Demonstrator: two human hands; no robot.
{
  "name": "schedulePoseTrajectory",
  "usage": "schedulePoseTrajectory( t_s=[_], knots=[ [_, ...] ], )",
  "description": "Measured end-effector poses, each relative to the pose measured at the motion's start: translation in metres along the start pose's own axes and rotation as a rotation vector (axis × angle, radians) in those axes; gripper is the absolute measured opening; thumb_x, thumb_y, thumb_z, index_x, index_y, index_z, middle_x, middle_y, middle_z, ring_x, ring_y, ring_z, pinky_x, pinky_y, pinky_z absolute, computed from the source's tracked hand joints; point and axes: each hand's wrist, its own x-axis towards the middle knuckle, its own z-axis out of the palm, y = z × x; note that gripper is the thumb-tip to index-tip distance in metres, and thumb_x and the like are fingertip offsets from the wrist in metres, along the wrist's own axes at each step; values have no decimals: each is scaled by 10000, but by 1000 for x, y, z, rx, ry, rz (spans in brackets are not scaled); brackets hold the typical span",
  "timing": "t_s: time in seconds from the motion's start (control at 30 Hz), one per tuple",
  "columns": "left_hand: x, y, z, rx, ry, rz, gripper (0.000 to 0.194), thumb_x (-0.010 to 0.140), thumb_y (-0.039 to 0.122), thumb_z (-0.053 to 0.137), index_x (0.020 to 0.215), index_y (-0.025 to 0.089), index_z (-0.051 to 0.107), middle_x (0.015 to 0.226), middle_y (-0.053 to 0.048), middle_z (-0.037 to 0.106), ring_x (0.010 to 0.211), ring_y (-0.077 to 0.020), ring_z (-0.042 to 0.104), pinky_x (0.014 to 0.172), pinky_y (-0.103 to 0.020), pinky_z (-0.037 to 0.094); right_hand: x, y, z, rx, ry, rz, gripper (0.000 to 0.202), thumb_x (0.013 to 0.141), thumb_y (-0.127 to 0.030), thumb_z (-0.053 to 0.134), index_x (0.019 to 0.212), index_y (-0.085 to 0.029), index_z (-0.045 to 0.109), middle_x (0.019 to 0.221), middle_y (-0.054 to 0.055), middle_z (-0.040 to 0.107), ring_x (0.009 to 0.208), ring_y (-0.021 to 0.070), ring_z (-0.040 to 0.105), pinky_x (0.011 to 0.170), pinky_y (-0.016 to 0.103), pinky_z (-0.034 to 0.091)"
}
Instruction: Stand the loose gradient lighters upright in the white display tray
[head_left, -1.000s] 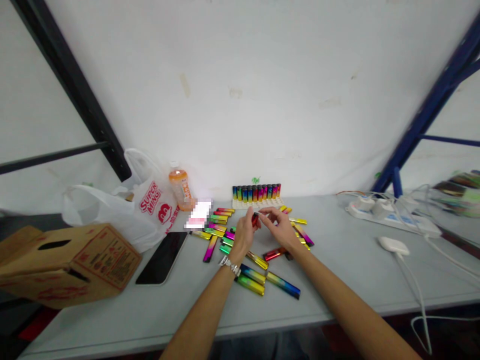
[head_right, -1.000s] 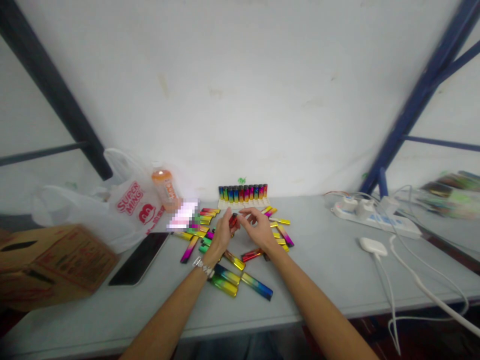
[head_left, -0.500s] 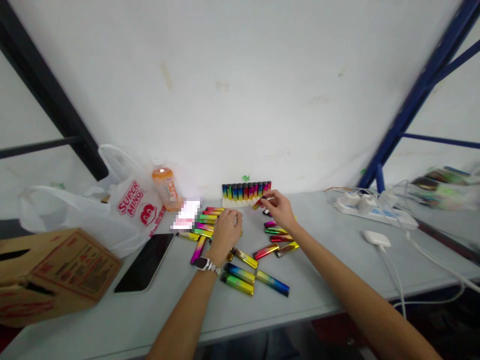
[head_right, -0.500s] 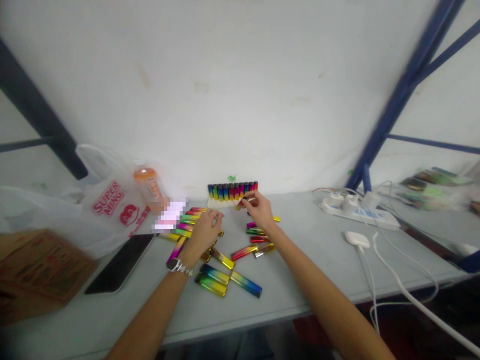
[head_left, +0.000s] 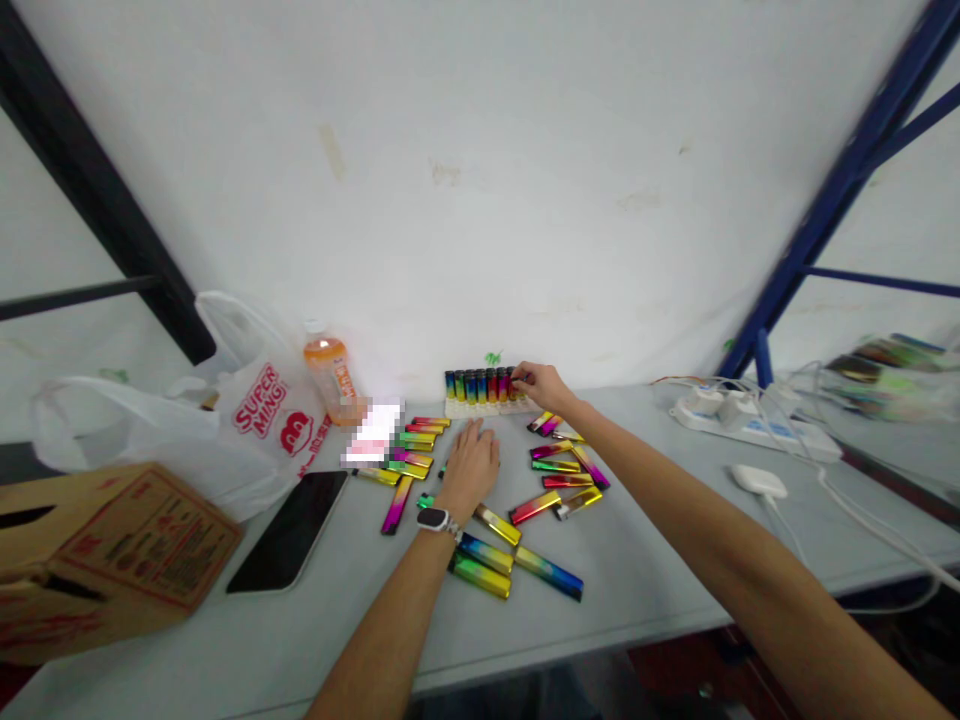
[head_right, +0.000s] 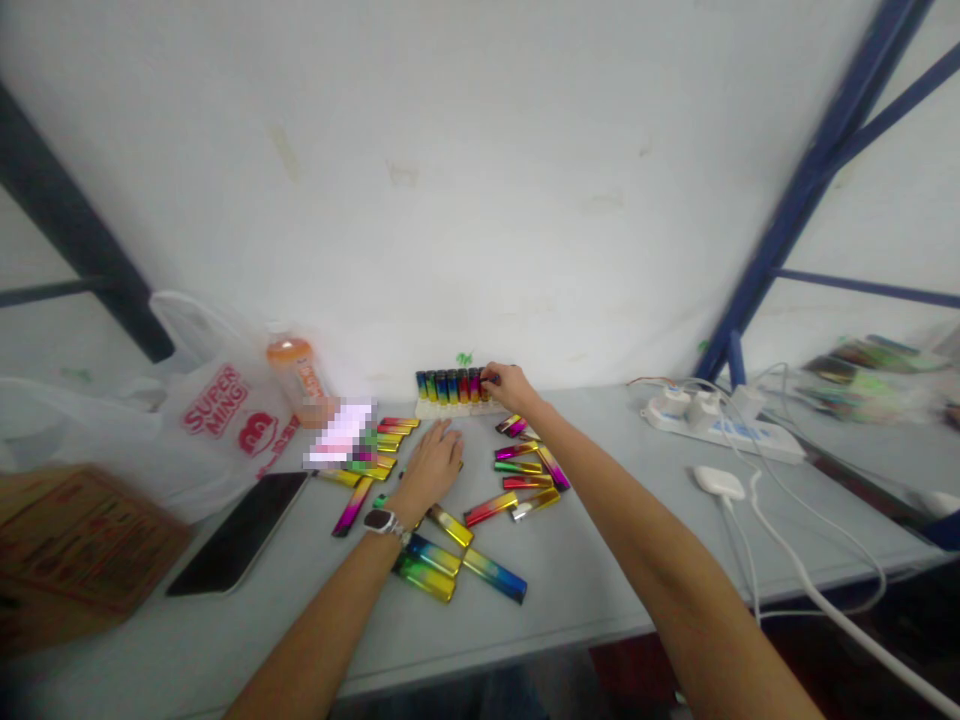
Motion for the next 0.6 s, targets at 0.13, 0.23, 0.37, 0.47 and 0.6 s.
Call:
schedulePoseTrajectory(
  t_s=[0.13,0.23,0.37,0.47,0.6],
  knots=[
    [9,2,-9,-104,120,-13,357,998,210,319,1142,109,629,1239,-164,591,1206,-253,556,1072,-411,442,9,0,-4,-1,-58,8,113,786,-149,660,874,-150,731,815,35,741,728,152,624,722,259,454],
    [7,-6,-24,-130,127,8,294,940,130,385,1049,154,657,1117,-113,613,1087,-228,589,1022,-399,467,15,1,-7,-13,-87,12,91,791,-143,663,842,-154,737,808,26,743,718,144,620,726,253,456],
    [-3,-16,-44,-122,-1,10,149,861,250,593,963,192,684,1056,-85,638,1077,-256,595,991,-416,469,18,2,-7,-80,-132,0,120,823,-133,644,875,-154,750,815,33,724,748,150,622,762,260,466],
    [-11,-15,-53,-102,-75,-15,258,803,407,688,955,199,699,1053,-87,643,1091,-282,591,972,-420,470,14,-1,-6,-232,-90,-15,155,862,-209,649,955,-173,768,978,81,673,857,176,620,827,282,465],
    [-15,-6,-58,-60,-126,-52,351,760,436,723,1013,194,696,1123,-93,637,1120,-288,577,992,-411,445,2,-11,-4,-392,-71,47,272,938,-349,574,1118,-239,746,1123,97,560,893,186,609,829,288,465]
  ],
)
